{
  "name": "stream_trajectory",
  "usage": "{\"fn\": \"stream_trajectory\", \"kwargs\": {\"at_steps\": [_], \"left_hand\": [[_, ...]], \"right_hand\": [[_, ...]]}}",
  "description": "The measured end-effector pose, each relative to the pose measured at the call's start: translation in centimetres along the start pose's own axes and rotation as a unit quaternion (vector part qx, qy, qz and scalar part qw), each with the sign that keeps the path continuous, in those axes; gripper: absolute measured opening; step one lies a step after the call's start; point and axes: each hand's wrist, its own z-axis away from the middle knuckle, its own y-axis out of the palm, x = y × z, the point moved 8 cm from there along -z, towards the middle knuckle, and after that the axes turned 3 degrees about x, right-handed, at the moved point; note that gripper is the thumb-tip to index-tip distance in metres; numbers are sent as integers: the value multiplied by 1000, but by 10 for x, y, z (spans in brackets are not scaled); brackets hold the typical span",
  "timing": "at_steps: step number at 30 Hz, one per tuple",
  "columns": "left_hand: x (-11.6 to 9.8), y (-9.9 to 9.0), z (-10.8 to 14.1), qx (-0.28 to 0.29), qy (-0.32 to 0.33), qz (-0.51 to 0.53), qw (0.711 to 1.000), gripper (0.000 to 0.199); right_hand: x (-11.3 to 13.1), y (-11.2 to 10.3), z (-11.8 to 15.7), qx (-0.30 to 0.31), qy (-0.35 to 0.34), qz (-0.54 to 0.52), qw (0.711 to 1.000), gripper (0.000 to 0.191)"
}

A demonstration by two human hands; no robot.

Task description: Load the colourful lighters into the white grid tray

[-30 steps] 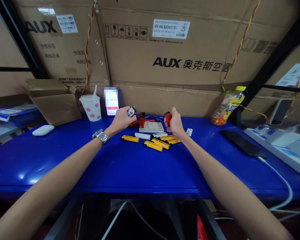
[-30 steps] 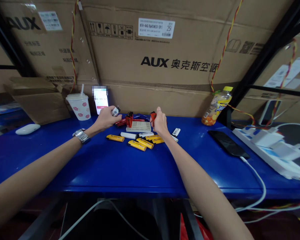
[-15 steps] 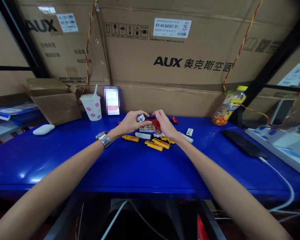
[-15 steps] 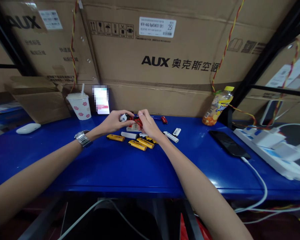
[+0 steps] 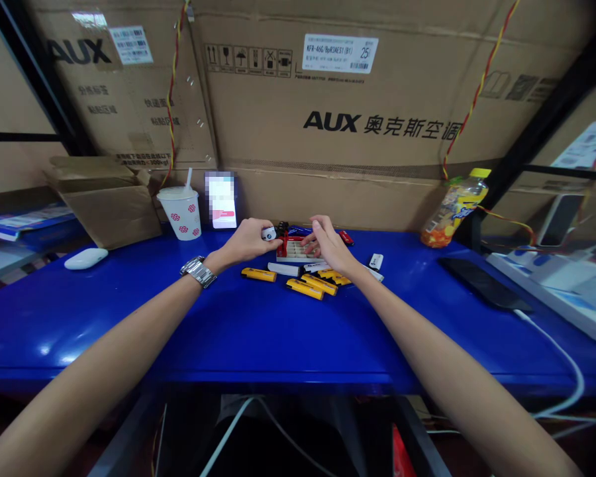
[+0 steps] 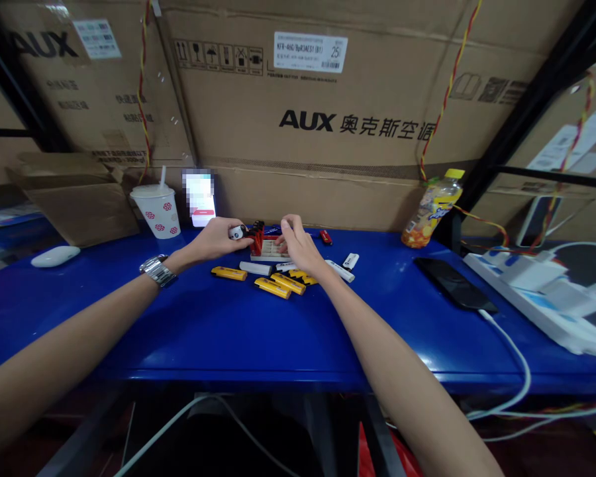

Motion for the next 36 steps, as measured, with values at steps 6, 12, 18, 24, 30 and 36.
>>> {"fn": "stream_trajectory", "kwargs": {"at_steps": [6,12,18,24,30,36], "left_hand": [[7,0,-2,-13,-7,9,1000,22],[7,-3,0,-39,-5,-8,999,34],[-4,4,2,-9,62,-39,997,25],[-8,6,4,-5,29,-13,999,32],[-23,5,8,-4,13,50,999,36],[-40,13,11,5,67,34,997,31]], "right_hand": [[2,2,0,6,-3,25,1000,42],[3,2,1,10,-5,33,999,41],[6,3,3,10,-14,36,999,41],[8,3,4,6,-27,49,998,39],[29,9,9,27,-99,81,991,31],[48,20,10,26,-123,-12,992,32]]}}
